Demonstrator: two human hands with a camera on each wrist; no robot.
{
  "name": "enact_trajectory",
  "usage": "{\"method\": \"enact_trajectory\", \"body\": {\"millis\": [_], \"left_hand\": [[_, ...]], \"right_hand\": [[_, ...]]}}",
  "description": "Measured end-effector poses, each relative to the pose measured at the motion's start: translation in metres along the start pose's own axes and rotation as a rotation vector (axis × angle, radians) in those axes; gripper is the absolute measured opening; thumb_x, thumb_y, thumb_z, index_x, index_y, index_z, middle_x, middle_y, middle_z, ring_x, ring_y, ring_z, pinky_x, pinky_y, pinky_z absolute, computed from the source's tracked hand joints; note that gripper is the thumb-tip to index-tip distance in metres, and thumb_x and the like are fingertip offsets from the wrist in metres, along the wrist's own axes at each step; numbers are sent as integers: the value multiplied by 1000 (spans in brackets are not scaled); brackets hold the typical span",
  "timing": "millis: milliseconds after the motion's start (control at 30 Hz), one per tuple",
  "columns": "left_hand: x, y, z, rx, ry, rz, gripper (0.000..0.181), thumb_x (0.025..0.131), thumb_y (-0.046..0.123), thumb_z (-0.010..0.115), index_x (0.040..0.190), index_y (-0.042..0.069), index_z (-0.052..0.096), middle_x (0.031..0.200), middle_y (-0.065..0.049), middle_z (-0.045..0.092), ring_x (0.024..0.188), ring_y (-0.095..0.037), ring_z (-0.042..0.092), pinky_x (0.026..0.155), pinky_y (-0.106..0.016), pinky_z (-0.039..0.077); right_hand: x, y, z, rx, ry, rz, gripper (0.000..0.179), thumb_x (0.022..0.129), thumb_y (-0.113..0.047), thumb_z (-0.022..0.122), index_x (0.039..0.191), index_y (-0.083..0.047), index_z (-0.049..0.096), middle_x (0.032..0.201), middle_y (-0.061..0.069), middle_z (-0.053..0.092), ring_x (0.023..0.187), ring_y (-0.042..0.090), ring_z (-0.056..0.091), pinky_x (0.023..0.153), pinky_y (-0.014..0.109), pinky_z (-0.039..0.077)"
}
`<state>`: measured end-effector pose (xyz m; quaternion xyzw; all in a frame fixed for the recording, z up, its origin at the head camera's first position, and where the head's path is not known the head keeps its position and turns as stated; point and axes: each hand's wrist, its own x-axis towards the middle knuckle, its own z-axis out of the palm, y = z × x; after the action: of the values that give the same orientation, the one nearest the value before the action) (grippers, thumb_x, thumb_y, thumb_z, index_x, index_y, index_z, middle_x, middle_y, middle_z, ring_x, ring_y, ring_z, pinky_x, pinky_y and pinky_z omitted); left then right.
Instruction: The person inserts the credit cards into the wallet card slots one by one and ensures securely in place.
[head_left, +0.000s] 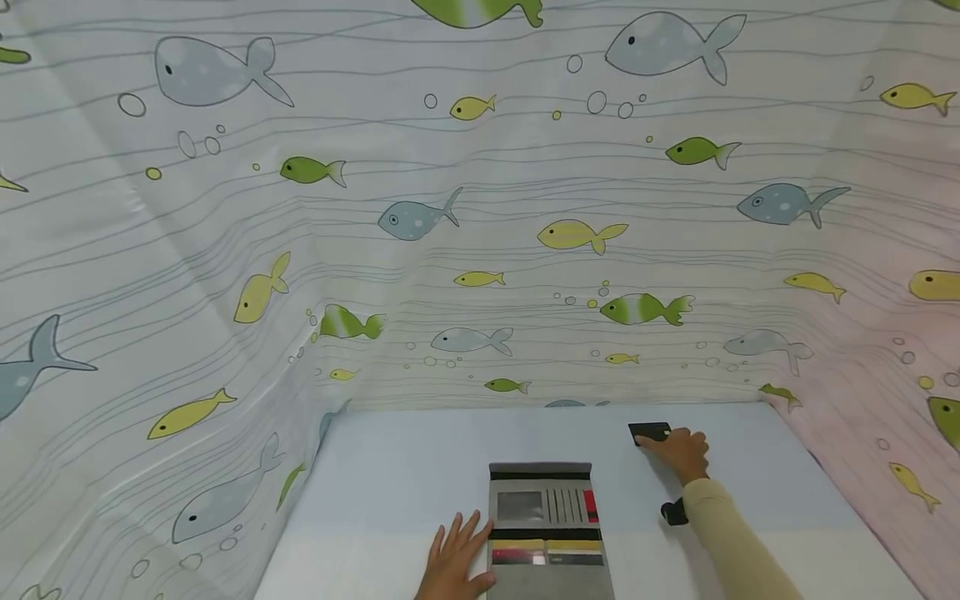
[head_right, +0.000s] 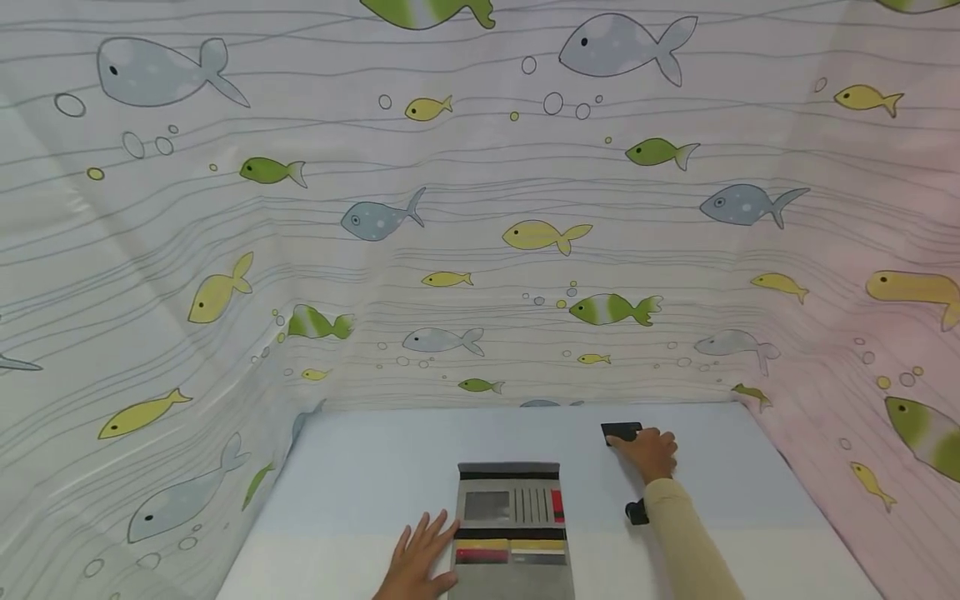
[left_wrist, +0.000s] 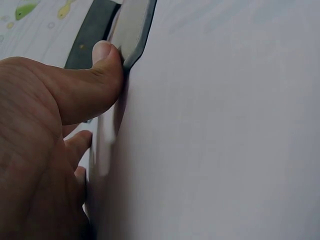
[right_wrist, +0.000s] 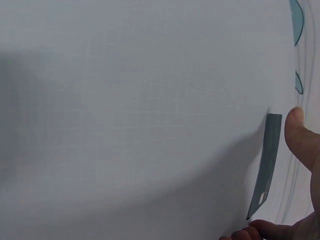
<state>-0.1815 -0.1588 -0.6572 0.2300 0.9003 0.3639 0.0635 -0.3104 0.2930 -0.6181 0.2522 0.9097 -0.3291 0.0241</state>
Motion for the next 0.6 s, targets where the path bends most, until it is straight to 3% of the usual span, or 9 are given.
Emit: {"method": "enact_trajectory", "body": {"millis": [233,400,600], "left_hand": [[-2,8,-5,41,-7,-1,69,94,47,63,152,15,43,159,-22,35,145,-57,21,111,-69,4],[2,13,-6,91,-3,-1,73,90,50,64,151,17,44,159,-21,36,146,-55,22,111,-71,8],[3,14,-7,138,5,-10,75,86,50,68,150,17,46,159,-18,38,146,-52,25,113,-71,11]], "right_hand": [[1,-2,6,-2,42,-13,97,84,-57,69,123,26,40,116,41,35,112,53,34,91,70,41],[6,-4,6,-24,83,-15,83,86,-44,70,120,26,42,116,41,37,112,53,35,89,70,42],[12,-1,1,28,41,27,80,84,-37,74,122,25,42,121,44,36,115,55,34,94,70,41]]}}
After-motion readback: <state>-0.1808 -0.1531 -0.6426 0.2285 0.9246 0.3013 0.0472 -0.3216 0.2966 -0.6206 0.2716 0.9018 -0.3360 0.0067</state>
